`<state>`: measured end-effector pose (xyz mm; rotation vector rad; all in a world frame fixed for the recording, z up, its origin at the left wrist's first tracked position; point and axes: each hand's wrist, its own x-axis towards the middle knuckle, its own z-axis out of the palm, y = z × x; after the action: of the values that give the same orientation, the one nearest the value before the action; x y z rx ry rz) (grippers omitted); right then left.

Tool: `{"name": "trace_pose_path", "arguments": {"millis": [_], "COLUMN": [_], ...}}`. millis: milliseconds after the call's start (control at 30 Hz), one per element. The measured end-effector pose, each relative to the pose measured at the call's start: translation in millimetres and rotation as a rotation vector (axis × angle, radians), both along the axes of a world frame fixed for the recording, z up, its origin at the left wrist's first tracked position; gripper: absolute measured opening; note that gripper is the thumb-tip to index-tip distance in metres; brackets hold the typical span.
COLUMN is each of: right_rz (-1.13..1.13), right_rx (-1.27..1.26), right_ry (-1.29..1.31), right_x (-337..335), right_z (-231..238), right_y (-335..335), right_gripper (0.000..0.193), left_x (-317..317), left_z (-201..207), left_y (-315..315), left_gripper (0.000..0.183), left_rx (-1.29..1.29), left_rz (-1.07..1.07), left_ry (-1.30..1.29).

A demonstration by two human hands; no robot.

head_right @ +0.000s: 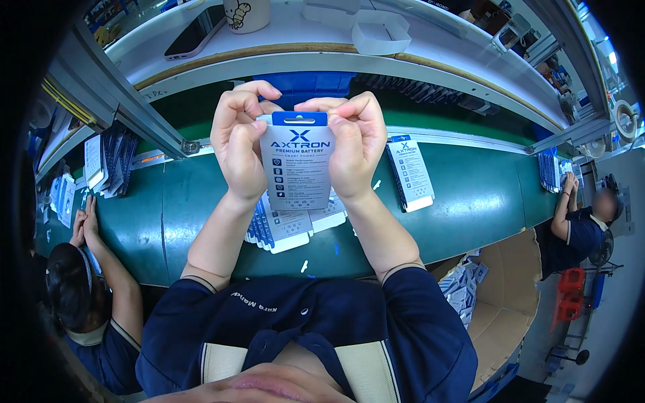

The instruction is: The person assembles small battery units by inserting a blue tab into a white card and folding it into a compact package. They repeat this process for multiple units, stacking the finished packages on the table.

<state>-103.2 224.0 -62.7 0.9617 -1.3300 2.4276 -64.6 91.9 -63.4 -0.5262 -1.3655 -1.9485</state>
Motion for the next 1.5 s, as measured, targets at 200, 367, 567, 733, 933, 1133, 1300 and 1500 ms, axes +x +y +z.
{"name": "trace_pose_path", "arguments": {"millis": [200,367,567,733,933,1133,1300,1500], "right_rz": [-0.043,0.019,-0.009,-0.081,-0.242,-0.643,-0.996,-0.775], "right_rx": [0.004,0.045,0.145,0.165,0.555,1.126,1.354,1.82], "right_ry": [0.138,0.116,0.066,0.023,0.069,0.411,0.23,-0.265], "right_x": [-4,-1,-8,-13,0,31,18,-5], "right_z": [-4,0,2,9,19,-13,-41,-115], "right_y": [-2,1,6,21,33,51,120,190], "right_gripper": [0.037,0.041,0.042,0.04,0.059,0.087,0.082,0.08], "left_x": [2,-4,2,0,-6,-9,-1,5], "left_z": [-2,-8,-3,12,11,6,17,26], "left_y": [2,2,8,-1,-15,-9,-15,-27], "left_gripper": [0.008,0.022,0.024,0.024,0.018,0.023,0.028,0.02], "left_rx": [-0.127,-0.173,0.04,-0.381,-0.216,-0.294,-0.389,-0.317], "left_rz": [0.127,0.094,-0.183,-0.096,-0.011,-0.067,0.093,0.178], "left_ry": [0.069,0.154,0.008,-0.107,-0.219,-0.315,-0.321,-0.246]}}
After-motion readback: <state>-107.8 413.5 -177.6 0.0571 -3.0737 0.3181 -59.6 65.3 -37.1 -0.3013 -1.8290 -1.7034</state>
